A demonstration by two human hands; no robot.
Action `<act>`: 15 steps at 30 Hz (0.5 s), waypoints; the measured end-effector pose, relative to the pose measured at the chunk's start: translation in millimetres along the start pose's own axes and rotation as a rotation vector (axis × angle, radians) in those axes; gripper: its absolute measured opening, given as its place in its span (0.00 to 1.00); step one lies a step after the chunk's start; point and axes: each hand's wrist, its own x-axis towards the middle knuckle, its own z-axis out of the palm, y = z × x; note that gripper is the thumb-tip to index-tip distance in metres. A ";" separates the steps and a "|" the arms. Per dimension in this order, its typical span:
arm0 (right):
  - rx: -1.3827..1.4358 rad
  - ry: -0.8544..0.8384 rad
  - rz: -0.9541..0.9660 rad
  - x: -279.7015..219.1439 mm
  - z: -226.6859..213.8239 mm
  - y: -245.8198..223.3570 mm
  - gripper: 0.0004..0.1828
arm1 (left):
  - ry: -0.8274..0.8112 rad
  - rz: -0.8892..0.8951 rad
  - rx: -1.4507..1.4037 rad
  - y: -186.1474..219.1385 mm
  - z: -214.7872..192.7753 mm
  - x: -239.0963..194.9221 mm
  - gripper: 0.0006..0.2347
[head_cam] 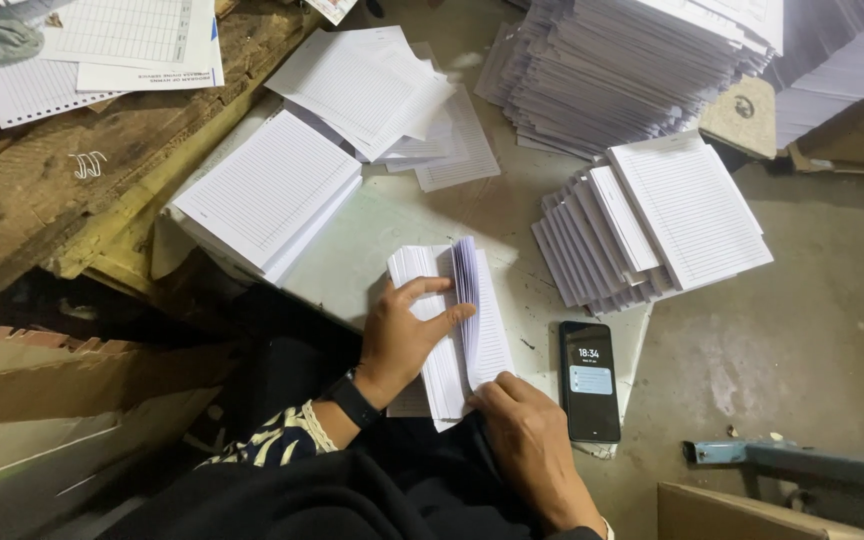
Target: Counting and inspecting stacks of lined paper by flipping through them manually on a work table.
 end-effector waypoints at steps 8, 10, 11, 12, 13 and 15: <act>0.007 -0.014 0.016 1.3 -2.1 -0.9 0.05 | -0.017 -0.015 -0.042 -2.0 0.1 1.2 0.17; 0.027 -0.009 -0.002 1.4 -3.1 -0.9 0.06 | -0.024 -0.017 -0.051 -2.4 0.2 0.8 0.17; 0.040 -0.008 0.003 1.4 -3.8 -1.3 0.06 | -0.030 -0.034 -0.045 -3.1 0.7 0.6 0.17; 0.053 -0.007 0.008 1.3 -4.4 -2.1 0.06 | -0.036 -0.052 -0.039 -3.8 0.8 0.2 0.17; 0.053 -0.007 0.008 1.8 -4.7 -3.0 0.06 | -0.036 -0.051 -0.039 -3.3 0.4 0.4 0.17; 0.049 0.013 -0.011 2.8 -5.6 -4.2 0.06 | -0.041 -0.078 -0.047 -2.3 0.3 0.9 0.14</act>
